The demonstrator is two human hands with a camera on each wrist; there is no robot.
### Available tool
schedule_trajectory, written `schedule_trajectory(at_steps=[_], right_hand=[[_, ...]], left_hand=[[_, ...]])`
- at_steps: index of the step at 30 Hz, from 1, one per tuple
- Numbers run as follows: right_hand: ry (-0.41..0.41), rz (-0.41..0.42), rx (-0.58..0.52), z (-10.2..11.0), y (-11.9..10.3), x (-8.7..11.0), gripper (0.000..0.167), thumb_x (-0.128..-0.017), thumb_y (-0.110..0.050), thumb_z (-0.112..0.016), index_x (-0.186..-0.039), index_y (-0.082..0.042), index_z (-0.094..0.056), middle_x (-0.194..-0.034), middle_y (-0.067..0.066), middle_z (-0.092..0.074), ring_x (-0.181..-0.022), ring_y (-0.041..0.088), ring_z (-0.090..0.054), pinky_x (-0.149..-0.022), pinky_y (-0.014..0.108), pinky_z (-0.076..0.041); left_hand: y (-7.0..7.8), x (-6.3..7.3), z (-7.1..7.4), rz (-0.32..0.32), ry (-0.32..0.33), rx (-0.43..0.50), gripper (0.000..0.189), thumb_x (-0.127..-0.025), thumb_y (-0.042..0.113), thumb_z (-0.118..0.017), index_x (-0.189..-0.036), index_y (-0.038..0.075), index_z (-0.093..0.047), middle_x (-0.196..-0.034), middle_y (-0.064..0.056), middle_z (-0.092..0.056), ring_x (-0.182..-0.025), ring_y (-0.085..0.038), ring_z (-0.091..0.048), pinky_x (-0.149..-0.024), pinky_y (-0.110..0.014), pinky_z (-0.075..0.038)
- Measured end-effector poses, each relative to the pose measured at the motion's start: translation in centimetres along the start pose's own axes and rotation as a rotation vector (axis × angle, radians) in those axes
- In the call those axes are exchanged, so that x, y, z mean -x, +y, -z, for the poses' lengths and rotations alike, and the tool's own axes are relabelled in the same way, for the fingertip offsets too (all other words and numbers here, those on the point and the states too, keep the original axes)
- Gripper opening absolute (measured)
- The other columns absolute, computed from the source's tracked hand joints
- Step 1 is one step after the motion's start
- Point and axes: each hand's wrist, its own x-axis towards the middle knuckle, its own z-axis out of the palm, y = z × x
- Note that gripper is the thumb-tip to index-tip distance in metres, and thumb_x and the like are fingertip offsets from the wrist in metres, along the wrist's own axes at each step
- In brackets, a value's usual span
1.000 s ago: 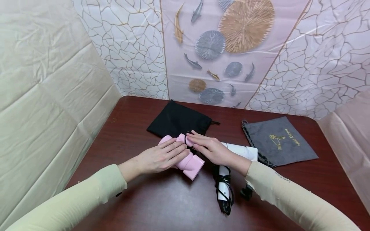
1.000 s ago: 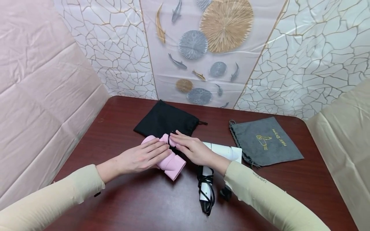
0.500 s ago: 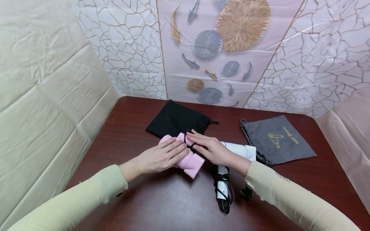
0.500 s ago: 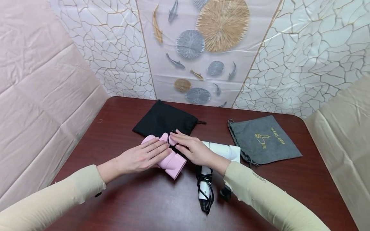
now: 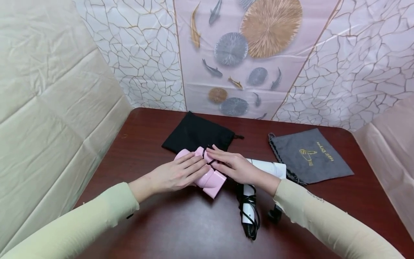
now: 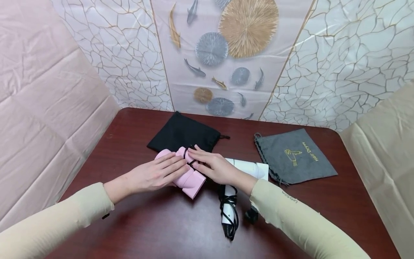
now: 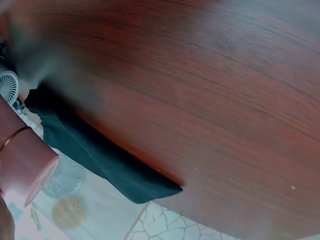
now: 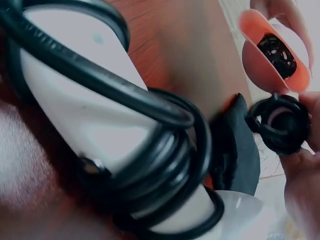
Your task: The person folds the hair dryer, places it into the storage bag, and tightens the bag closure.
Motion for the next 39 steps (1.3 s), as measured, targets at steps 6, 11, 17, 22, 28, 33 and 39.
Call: schedule_trajectory(at_steps=[6,11,17,22,28,33,39], right_hand=[[-0.085,-0.033,0.025,0.5,-0.6,-0.3,0.054,-0.105,-0.016,-0.069,-0.156,-0.003,-0.053,-0.165,0.011,-0.047,-0.157,0.034,-0.035,-0.124,0.052,-0.036],[-0.1,-0.082,0.073,1.4,-0.6,-0.5,0.062,-0.106,-0.021,-0.069,-0.162,-0.01,-0.046,-0.168,0.014,-0.04,-0.156,0.032,-0.038,-0.119,0.054,-0.043],[-0.13,-0.184,0.084,2.5,-0.3,-0.6,0.065,-0.107,-0.028,-0.068,-0.166,-0.015,-0.041,-0.17,0.015,-0.034,-0.155,0.03,-0.04,-0.12,0.054,-0.042],[-0.145,-0.235,0.091,3.0,-0.2,-0.4,0.066,-0.108,-0.034,-0.066,-0.167,-0.017,-0.039,-0.17,0.013,-0.035,-0.155,0.029,-0.04,-0.122,0.055,-0.039],[-0.145,-0.248,0.106,3.0,-0.3,0.0,0.066,-0.108,-0.035,-0.066,-0.166,-0.017,-0.04,-0.169,0.011,-0.039,-0.152,0.03,-0.044,-0.121,0.055,-0.041],[-0.135,-0.238,0.112,3.0,-0.4,0.4,0.067,-0.107,-0.034,-0.067,-0.166,-0.016,-0.041,-0.167,0.011,-0.044,-0.123,0.031,-0.069,-0.108,0.053,-0.052],[-0.135,-0.246,0.109,3.1,-0.5,1.1,0.067,-0.107,-0.034,-0.067,-0.165,-0.014,-0.041,-0.165,0.012,-0.046,-0.144,0.03,-0.055,-0.116,0.056,-0.046]], left_hand=[[-0.2,1.4,0.9,-0.031,-0.013,0.013,0.043,-0.108,0.014,-0.044,-0.146,0.002,-0.06,-0.144,-0.015,-0.066,-0.134,-0.028,-0.064,-0.117,-0.045,-0.048],[0.2,2.2,1.0,-0.053,-0.012,0.024,0.045,-0.106,0.012,-0.043,-0.146,0.002,-0.06,-0.142,-0.015,-0.067,-0.131,-0.027,-0.066,-0.115,-0.045,-0.049],[1.0,2.4,0.7,-0.08,-0.002,0.07,0.05,-0.098,0.017,-0.057,-0.145,0.003,-0.061,-0.139,-0.014,-0.068,-0.129,-0.027,-0.067,-0.115,-0.044,-0.05],[1.4,2.4,0.4,-0.097,-0.012,0.09,0.051,-0.099,0.023,-0.062,-0.145,0.004,-0.061,-0.14,-0.013,-0.067,-0.13,-0.027,-0.066,-0.116,-0.044,-0.049],[1.9,2.3,-0.1,-0.095,-0.047,0.106,0.053,-0.103,0.034,-0.063,-0.148,0.006,-0.06,-0.143,-0.012,-0.065,-0.133,-0.025,-0.063,-0.119,-0.043,-0.046],[2.3,2.3,-0.8,-0.103,-0.063,0.136,0.052,-0.104,0.036,-0.06,-0.148,0.007,-0.06,-0.144,-0.012,-0.065,-0.134,-0.025,-0.063,-0.118,-0.044,-0.046],[2.5,2.6,-1.4,-0.12,-0.072,0.133,0.053,-0.105,0.037,-0.06,-0.148,0.006,-0.059,-0.146,-0.012,-0.063,-0.137,-0.025,-0.061,-0.119,-0.044,-0.046]])
